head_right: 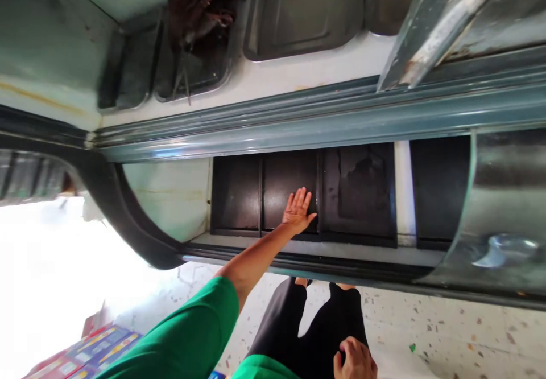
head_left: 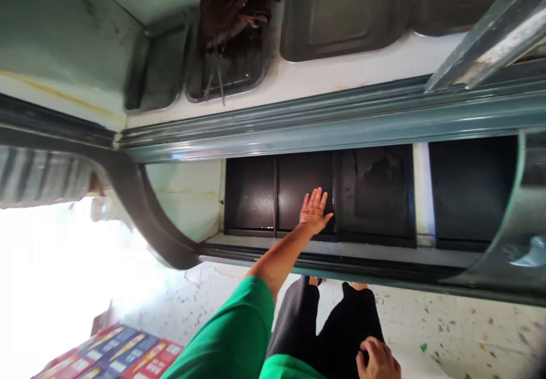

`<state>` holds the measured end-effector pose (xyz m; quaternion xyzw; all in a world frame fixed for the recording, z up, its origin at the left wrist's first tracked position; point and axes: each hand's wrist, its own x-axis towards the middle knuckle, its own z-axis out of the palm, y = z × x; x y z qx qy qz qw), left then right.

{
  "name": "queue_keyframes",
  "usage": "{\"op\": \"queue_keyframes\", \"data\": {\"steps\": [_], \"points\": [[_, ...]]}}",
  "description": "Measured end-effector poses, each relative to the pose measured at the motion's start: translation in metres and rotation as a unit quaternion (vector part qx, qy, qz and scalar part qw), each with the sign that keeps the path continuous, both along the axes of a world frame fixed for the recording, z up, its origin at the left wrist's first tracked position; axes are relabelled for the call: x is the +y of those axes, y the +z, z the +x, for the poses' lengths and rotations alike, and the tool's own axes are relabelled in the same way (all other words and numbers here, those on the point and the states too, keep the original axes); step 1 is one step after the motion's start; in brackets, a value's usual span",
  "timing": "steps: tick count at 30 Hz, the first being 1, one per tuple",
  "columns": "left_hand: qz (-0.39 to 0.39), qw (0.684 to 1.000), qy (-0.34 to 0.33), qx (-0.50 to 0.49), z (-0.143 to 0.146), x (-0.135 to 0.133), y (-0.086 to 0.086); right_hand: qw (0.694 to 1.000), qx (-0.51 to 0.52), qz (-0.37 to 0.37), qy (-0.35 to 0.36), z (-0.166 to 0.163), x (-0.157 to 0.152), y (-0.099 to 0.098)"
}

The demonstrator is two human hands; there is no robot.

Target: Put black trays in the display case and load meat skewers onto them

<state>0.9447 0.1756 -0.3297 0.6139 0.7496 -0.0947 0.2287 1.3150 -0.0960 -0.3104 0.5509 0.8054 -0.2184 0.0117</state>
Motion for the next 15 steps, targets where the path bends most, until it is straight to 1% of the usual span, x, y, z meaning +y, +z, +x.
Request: {"op": "queue_keyframes", "data": {"steps": [1,3,5,6,7,8,9,10,12,13,14,15], "points": [[-0.014,0.999,-0.022,-0.020,-0.009,-0.007,0.000,1.000,0.013,0.013,0.000,-0.004,0.001,0.007],[-0.007,0.999,-0.036,-0.026,-0.026,-0.016,-0.004,0.997,0.065,0.036,-0.002,-0.016,0.012,0.028],[0.002,0.999,-0.050,-0.007,-0.038,-0.020,-0.013,0.989,0.143,0.043,-0.008,-0.038,0.039,0.054],[0.005,0.998,-0.055,0.001,-0.042,-0.020,-0.017,0.984,0.175,0.017,-0.009,-0.052,0.061,0.066],[0.007,0.998,-0.055,0.010,-0.045,-0.020,-0.019,0.980,0.201,0.011,-0.007,-0.068,0.089,0.075],[0.007,0.998,-0.054,0.016,-0.046,-0.021,-0.019,0.975,0.220,0.022,-0.013,-0.084,0.123,0.082],[0.004,0.998,-0.054,0.018,-0.047,-0.022,-0.017,0.971,0.232,0.044,-0.032,-0.101,0.162,0.085],[0.000,0.998,-0.057,0.015,-0.047,-0.023,-0.013,0.969,0.230,0.062,-0.065,-0.117,0.204,0.084],[0.003,0.999,-0.050,0.017,-0.049,-0.026,-0.001,0.968,0.176,0.079,-0.158,-0.146,0.292,0.072],[0.014,0.999,-0.030,0.030,-0.052,-0.029,0.007,0.965,0.129,0.067,-0.217,-0.158,0.334,0.061],[0.032,0.998,0.008,0.054,-0.056,-0.034,0.014,0.958,0.080,0.044,-0.270,-0.166,0.372,0.049],[0.051,0.993,0.061,0.085,-0.061,-0.040,0.021,0.949,0.038,0.020,-0.312,-0.170,0.405,0.036]]}}
